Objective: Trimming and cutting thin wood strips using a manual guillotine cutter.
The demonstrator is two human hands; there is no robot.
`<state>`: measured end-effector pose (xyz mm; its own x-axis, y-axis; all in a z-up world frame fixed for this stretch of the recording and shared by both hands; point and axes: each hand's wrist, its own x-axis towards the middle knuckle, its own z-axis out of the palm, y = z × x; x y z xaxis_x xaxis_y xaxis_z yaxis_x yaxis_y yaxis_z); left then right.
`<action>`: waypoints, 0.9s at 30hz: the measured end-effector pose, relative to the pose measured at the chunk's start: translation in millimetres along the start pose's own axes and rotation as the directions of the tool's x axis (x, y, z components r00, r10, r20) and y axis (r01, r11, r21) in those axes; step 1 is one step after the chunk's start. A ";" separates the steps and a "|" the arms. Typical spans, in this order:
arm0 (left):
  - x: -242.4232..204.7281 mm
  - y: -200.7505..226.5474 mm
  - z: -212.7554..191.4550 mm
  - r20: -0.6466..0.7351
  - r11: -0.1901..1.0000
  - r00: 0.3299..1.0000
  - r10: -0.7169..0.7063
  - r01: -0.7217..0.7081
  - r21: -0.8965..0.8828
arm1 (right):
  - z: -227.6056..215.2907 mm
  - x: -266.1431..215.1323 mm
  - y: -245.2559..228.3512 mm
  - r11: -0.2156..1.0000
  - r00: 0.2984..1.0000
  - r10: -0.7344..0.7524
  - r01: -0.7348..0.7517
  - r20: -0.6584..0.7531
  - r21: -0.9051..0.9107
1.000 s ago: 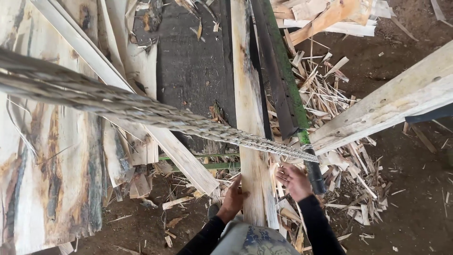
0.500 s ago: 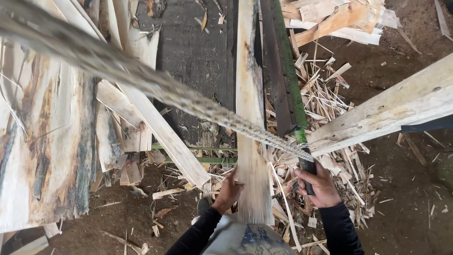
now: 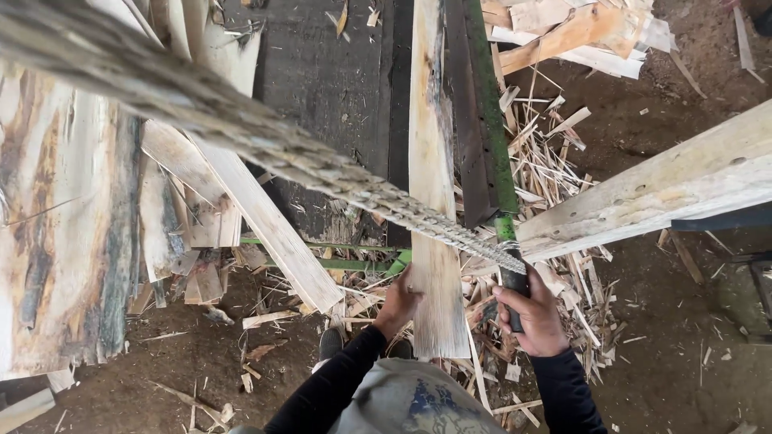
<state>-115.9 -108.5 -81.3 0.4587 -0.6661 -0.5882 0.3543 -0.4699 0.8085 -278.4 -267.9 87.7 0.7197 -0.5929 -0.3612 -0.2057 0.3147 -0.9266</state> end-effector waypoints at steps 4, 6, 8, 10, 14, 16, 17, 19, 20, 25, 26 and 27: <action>42.4 -16.8 7.6 -0.021 0.992 0.992 0.127 -0.126 0.004 | 9.2 -4.7 -7.2 1.000 1.000 -0.011 0.010 -0.023 -0.007; 56.3 -13.3 7.1 -0.046 0.979 0.978 0.201 -0.202 0.002 | 9.5 -3.6 -7.8 1.000 1.000 -0.012 0.012 -0.024 -0.006; 57.8 2.7 4.2 -0.051 0.988 0.987 0.153 -0.151 0.028 | 7.9 -2.7 -6.7 0.999 1.000 -0.020 0.019 -0.024 -0.039; 66.0 -1.3 1.3 -0.061 0.990 0.989 0.134 -0.131 0.049 | 11.3 -2.4 -3.0 0.999 0.999 -0.018 0.017 -0.034 -0.048; 78.8 -14.3 2.8 -0.072 0.988 0.991 0.109 -0.116 -0.097 | 10.7 -1.1 -0.1 0.999 0.998 -0.003 0.001 -0.056 -0.037; 111.9 -51.7 7.3 -0.052 0.991 0.993 0.109 -0.112 -0.068 | 13.7 -3.5 -8.6 0.999 0.999 -0.006 0.005 -0.052 -0.036; 127.1 -72.9 11.4 -0.031 0.993 0.993 0.111 -0.112 -0.049 | 14.0 -5.5 -12.5 0.999 0.999 -0.011 0.009 -0.047 -0.047; 136.8 -87.5 13.5 -0.034 0.965 0.971 0.239 -0.233 0.120 | 13.4 -3.2 -11.3 0.990 0.999 -0.034 0.029 -0.035 -0.140; 141.0 -95.4 15.7 -0.014 0.892 0.928 0.372 -0.353 0.281 | 12.8 -2.3 -11.2 0.970 0.998 -0.065 0.059 -0.019 -0.237; 148.9 -118.5 10.1 0.061 0.792 0.827 0.560 -0.555 0.253 | 13.1 21.2 46.5 0.922 0.995 -0.052 0.016 -0.082 -0.387; 140.6 -108.9 7.6 0.137 0.784 0.900 0.414 -0.429 0.448 | 8.7 30.2 64.2 0.923 0.993 -0.038 -0.007 -0.108 -0.385; 139.0 -111.5 10.3 0.147 0.786 0.900 0.409 -0.430 0.444 | 6.5 25.0 68.0 0.922 0.992 -0.033 -0.015 -0.118 -0.386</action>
<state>-100.1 -154.7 -253.0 0.4385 -0.8772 -0.1956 -0.2802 -0.3402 0.8976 -270.0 -256.4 16.3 0.6429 -0.6864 -0.3399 -0.4563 0.0132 -0.8897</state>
